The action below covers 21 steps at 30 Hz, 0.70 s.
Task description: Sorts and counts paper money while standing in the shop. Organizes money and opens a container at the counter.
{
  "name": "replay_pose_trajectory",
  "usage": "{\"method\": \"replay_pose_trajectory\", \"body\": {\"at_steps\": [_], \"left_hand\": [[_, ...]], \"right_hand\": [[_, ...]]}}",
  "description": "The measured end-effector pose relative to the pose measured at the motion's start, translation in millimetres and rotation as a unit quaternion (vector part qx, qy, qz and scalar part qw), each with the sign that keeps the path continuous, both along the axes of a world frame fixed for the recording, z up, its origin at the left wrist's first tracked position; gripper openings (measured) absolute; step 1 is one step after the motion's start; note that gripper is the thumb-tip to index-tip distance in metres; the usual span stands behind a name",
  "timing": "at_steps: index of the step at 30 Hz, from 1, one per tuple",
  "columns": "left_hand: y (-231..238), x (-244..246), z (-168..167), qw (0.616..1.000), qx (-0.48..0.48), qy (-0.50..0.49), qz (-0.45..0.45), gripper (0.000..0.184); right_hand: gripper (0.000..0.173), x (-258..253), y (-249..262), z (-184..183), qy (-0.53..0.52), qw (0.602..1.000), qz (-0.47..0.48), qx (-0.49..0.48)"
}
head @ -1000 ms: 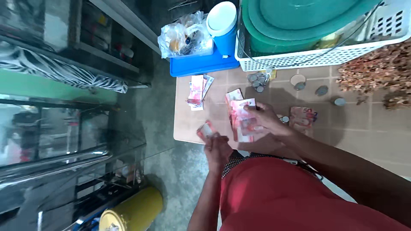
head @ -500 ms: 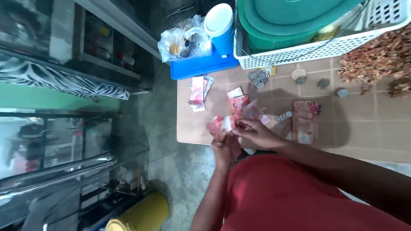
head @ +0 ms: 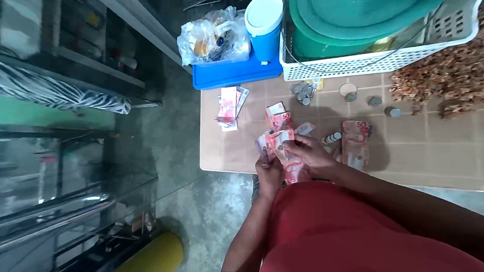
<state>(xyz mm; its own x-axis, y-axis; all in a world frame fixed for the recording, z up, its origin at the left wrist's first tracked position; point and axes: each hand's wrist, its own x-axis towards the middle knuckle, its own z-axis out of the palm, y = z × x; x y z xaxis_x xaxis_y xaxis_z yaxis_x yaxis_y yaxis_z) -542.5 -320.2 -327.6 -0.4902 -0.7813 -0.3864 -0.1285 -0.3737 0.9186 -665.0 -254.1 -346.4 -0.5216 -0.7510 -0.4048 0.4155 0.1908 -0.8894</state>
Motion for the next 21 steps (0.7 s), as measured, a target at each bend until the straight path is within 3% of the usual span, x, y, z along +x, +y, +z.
{"method": "replay_pose_trajectory", "body": {"at_steps": [4, 6, 8, 12, 17, 21], "left_hand": [[0.3, 8.2, -7.3, 1.000, 0.017, -0.008, -0.023, 0.010], [-7.5, 20.2, -11.9, 0.999, 0.045, -0.017, -0.001, 0.020], [-19.2, 33.5, -17.4, 0.996, 0.064, -0.025, 0.048, 0.026], [-42.9, 46.6, -19.2, 0.989, 0.075, -0.020, 0.123, 0.028], [-53.5, 32.0, -23.7, 0.989, 0.097, -0.016, 0.115, 0.022], [-54.8, 1.7, -37.9, 0.987, 0.143, -0.017, 0.064, 0.020]], "right_hand": [[0.011, -18.2, 24.4, -16.5, -0.013, 0.999, 0.016, -0.028], [0.015, -43.3, 48.5, -24.5, 0.046, 0.996, 0.066, -0.036], [0.015, -67.2, 65.6, -19.4, 0.112, 0.984, 0.139, 0.018], [0.017, -81.9, 55.1, -23.1, 0.232, 0.940, 0.235, 0.081], [0.026, -62.9, -8.7, -58.1, 0.315, 0.935, 0.054, 0.152], [0.031, -52.8, -34.1, -61.0, 0.299, 0.933, 0.002, 0.201]]}}
